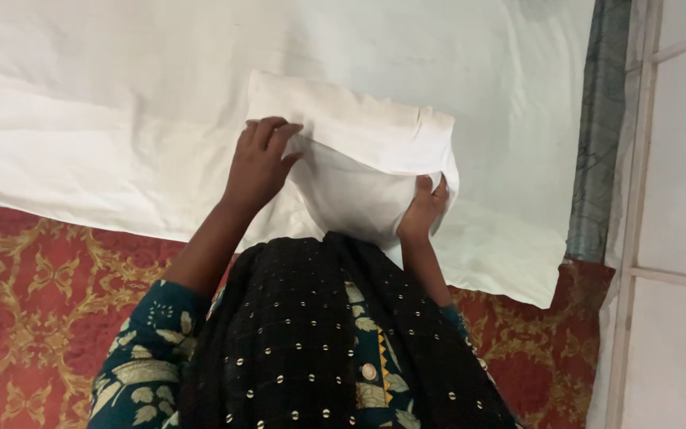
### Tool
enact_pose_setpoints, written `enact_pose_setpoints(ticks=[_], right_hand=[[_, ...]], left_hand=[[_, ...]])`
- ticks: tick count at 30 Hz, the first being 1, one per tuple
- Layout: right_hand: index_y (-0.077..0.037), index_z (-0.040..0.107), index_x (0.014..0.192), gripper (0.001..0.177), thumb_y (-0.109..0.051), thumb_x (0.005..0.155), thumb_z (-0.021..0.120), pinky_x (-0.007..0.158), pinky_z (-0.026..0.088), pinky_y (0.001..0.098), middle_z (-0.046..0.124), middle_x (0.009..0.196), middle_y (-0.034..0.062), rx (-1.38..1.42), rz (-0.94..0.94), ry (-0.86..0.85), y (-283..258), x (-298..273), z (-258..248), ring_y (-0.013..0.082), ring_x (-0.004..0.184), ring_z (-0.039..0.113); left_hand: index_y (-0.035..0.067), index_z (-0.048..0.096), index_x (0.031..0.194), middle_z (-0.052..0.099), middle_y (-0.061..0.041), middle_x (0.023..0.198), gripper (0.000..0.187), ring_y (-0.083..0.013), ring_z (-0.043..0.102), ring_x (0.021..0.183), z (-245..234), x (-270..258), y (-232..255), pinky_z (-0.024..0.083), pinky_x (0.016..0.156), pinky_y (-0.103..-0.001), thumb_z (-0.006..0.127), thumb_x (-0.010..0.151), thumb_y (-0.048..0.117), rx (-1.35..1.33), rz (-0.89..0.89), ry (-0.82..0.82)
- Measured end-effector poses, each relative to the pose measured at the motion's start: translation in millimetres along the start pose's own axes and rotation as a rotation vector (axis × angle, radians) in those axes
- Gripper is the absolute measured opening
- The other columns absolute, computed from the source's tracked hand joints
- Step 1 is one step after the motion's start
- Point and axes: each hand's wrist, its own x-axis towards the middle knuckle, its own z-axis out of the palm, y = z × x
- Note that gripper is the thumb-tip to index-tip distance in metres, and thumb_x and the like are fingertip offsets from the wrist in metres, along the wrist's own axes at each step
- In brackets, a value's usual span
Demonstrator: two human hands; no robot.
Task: The person stands by a bed and slides a small pillow into a white pillowcase, pulling the fabric over the pillow and smoothing it by hand.
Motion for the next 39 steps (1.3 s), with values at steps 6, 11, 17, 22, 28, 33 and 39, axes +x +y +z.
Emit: enact_pose_setpoints(ticks=[6, 11, 17, 22, 28, 33, 39], right_hand=[[0.002, 0.045, 0.148, 0.052, -0.022, 0.104, 0.06, 0.106, 0.046, 0.0325, 0.06, 0.134, 0.0127, 0.242, 0.126, -0.047, -17.9, -12.2, 12.6, 0.018, 0.12, 0.057], [0.001, 0.045, 0.149, 0.056, -0.028, 0.102, 0.054, 0.104, 0.05, 0.0374, 0.06, 0.139, 0.0159, 0.322, 0.19, -0.028, -63.4, -18.1, 14.7, 0.0251, 0.122, 0.061], [-0.002, 0.042, 0.152, 0.058, -0.028, 0.102, 0.055, 0.109, 0.048, 0.0397, 0.055, 0.146, 0.0148, 0.474, 0.18, -0.155, -74.1, -24.6, 21.3, 0.0264, 0.13, 0.057], [0.001, 0.044, 0.151, 0.059, -0.031, 0.103, 0.055, 0.11, 0.048, 0.0413, 0.056, 0.146, 0.0192, 0.342, 0.2, -0.078, -69.1, -17.4, 6.4, 0.0297, 0.131, 0.057], [-0.002, 0.039, 0.154, 0.065, -0.039, 0.103, 0.052, 0.112, 0.046, 0.0405, 0.051, 0.151, 0.0163, 0.432, 0.249, -0.208, -76.6, -16.6, -0.9, 0.0286, 0.134, 0.055], [-0.001, 0.038, 0.154, 0.07, -0.046, 0.103, 0.051, 0.115, 0.045, 0.0441, 0.049, 0.155, 0.0177, 0.395, 0.272, -0.227, -92.0, -14.7, -6.8, 0.0328, 0.139, 0.052], [-0.002, 0.038, 0.156, 0.073, -0.051, 0.103, 0.05, 0.117, 0.044, 0.0448, 0.047, 0.157, 0.0172, 0.452, 0.282, -0.221, -81.9, 3.5, -26.2, 0.0331, 0.141, 0.05]], left_hand=[[0.012, 0.072, 0.111, 0.067, -0.006, 0.113, 0.027, -0.0267, 0.062, 0.107, 12.7, 12.7, -0.1, 0.051, 0.094, -0.041, 0.075, 0.084, 0.008, 0.057, 0.131, 0.018], [0.011, 0.072, 0.108, 0.066, -0.006, 0.102, 0.022, -0.0242, 0.063, 0.099, 22.2, -14.1, -7.2, 0.051, 0.091, -0.039, 0.073, 0.087, 0.006, 0.097, 0.394, 0.028], [0.008, 0.071, 0.107, 0.067, -0.01, 0.104, 0.02, -0.0276, 0.063, 0.1, 33.3, -46.6, -19.0, 0.051, 0.091, -0.041, 0.072, 0.087, 0.008, 0.153, 0.275, 0.023], [0.005, 0.068, 0.11, 0.062, -0.015, 0.117, 0.02, -0.0335, 0.06, 0.11, 31.5, -51.1, -40.4, 0.049, 0.093, -0.046, 0.073, 0.091, 0.002, 0.156, -0.116, 0.096], [0.003, 0.055, 0.128, 0.046, -0.021, 0.129, 0.052, -0.0403, 0.057, 0.114, 33.6, -61.0, -72.5, 0.051, 0.094, -0.047, 0.078, 0.082, -0.002, -0.212, -0.523, 0.283], [0.004, 0.047, 0.135, 0.059, -0.015, 0.13, 0.048, -0.0336, 0.065, 0.122, 52.7, -66.4, -70.0, 0.056, 0.1, -0.04, 0.074, 0.094, 0.003, -0.513, -0.576, 0.266], [0.003, 0.058, 0.119, 0.064, -0.017, 0.113, 0.039, -0.0379, 0.066, 0.105, 33.8, -51.3, -30.6, 0.055, 0.087, -0.044, 0.077, 0.086, -0.004, -0.115, -0.333, 0.393]])
